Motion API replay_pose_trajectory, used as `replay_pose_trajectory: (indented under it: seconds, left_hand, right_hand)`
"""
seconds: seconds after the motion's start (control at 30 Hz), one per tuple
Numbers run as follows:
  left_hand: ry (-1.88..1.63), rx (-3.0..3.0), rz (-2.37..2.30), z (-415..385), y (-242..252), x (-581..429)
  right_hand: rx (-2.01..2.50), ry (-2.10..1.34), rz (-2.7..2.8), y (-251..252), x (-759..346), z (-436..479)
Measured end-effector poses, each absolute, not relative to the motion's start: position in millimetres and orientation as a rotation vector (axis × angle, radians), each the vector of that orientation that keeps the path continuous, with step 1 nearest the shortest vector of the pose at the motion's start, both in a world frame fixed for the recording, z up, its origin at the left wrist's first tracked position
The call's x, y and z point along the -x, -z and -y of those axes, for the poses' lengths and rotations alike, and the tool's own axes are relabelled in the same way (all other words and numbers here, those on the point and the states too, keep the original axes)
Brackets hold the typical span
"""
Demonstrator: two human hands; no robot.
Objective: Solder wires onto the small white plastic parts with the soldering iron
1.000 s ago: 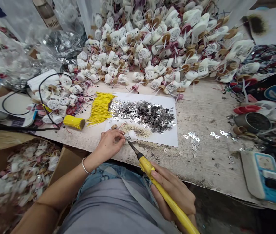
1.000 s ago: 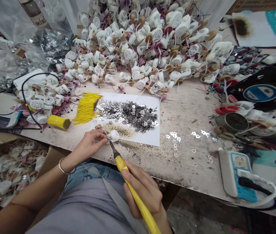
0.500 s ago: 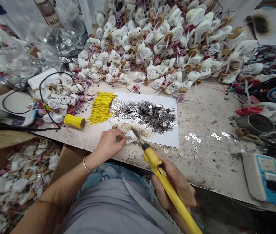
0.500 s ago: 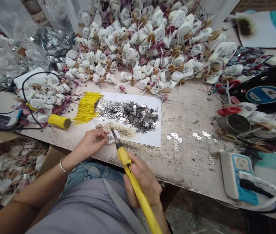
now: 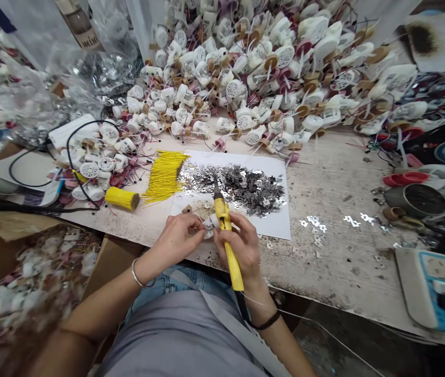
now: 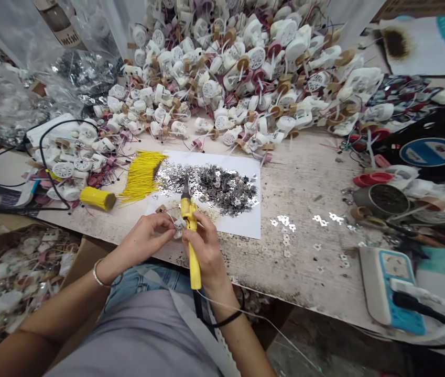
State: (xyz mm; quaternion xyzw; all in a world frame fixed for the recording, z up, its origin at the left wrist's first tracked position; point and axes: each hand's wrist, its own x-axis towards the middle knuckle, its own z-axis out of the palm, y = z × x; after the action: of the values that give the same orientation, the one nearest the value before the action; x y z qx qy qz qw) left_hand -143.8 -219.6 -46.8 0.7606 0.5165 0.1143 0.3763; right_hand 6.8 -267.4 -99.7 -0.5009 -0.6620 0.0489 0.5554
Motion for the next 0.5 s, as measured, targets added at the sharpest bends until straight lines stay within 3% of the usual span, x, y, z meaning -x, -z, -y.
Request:
replay_pose_trajectory:
  seconds: [0.17, 0.33, 0.4, 0.5]
  left_hand:
    - [-0.419, -2.298, -1.244, 236.7, 44.3, 147.0]
    - [-0.763, -2.386, -1.116, 238.6, 18.3, 173.6]
    - [-0.706, -2.366, -1.271, 240.5, -0.2, 203.9]
    - [-0.307, -2.233, -1.735, 251.0, -32.6, 274.3]
  right_hand:
    - [1.21, -0.166, 1.321, 96.4, -8.1, 282.6]
    - [1.204, -0.258, 1.256, 97.6, -9.8, 282.9]
    - [1.21, -0.244, 1.254, 96.7, -8.4, 279.1]
    - [1.205, -0.234, 1.278, 94.1, -6.0, 274.5]
